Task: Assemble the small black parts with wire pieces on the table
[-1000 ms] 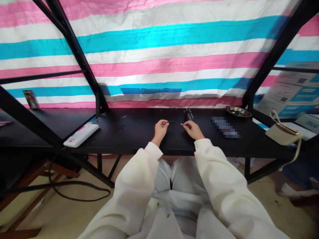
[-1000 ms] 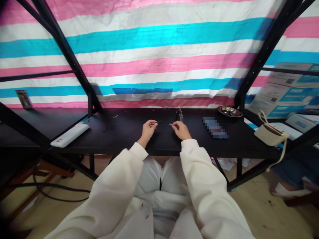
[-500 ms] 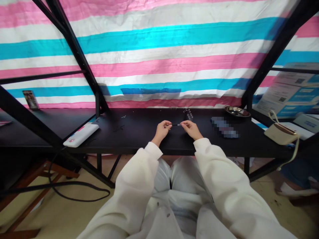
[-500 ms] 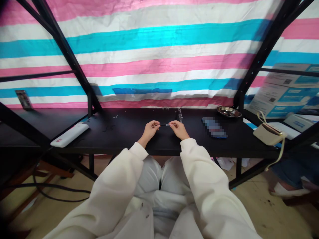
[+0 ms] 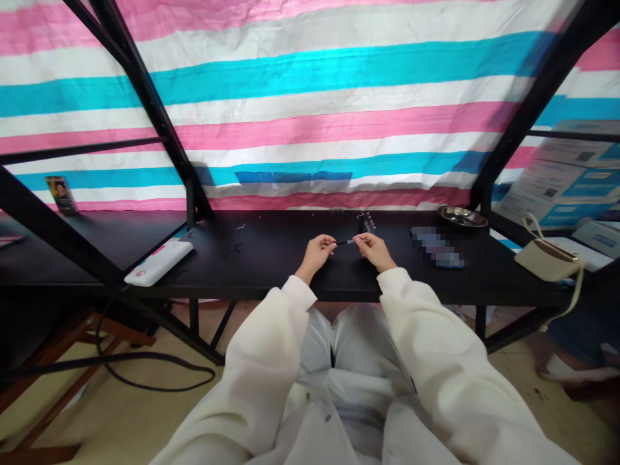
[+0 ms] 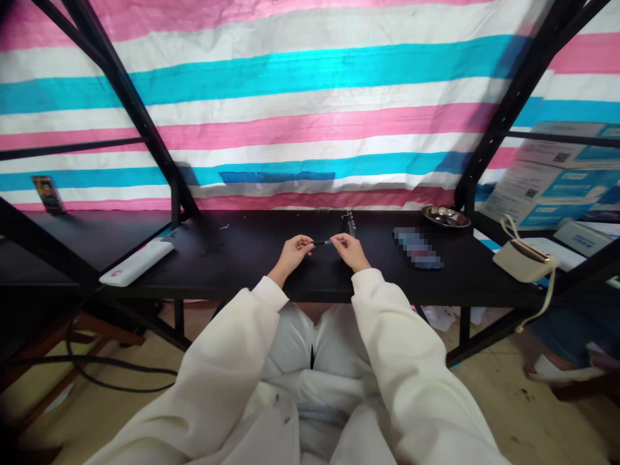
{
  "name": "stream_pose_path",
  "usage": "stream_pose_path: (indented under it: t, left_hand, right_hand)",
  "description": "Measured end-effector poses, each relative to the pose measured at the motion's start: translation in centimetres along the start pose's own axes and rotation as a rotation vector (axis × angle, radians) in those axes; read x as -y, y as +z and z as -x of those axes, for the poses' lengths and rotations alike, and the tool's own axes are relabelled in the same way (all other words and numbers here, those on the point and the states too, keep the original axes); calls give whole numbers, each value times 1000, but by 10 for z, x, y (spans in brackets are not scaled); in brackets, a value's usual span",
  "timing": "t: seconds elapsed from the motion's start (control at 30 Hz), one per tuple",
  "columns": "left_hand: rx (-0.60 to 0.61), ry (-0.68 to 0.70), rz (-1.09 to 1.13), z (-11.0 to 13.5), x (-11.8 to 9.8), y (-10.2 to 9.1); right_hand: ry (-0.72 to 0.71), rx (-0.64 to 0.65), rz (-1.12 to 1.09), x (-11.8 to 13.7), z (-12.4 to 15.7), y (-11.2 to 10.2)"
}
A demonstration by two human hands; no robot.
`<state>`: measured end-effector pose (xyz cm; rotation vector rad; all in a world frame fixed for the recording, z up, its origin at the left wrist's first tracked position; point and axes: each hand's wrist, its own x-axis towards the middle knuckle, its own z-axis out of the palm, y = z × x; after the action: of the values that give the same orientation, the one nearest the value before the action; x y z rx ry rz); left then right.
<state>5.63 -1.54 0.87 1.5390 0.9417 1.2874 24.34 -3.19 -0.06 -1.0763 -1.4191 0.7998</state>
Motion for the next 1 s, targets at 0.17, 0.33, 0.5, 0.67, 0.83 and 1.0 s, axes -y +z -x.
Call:
stream_pose_path:
  t: [0.17, 0.33, 0.5, 0.67, 0.83, 1.0]
  left_hand:
    - [8, 13, -46, -1, 3, 0]
    - [23, 17, -52, -1, 3, 0]
    - [32, 37, -75, -2, 6, -1]
    - [34, 31, -112, -1, 7, 0]
    - [38, 25, -110, 0, 5, 1]
    - [71, -2, -62, 3, 2, 1]
  right_hand:
    - [-19, -15, 49, 1, 0, 0]
    - [-11, -6, 45, -3, -1, -1]
    - [-6, 2, 18, -5, -2, 0]
    - [5, 4, 27, -4, -2, 0]
    - [8, 35, 18, -5, -1, 1]
    - [31, 74, -46, -2, 0, 3]
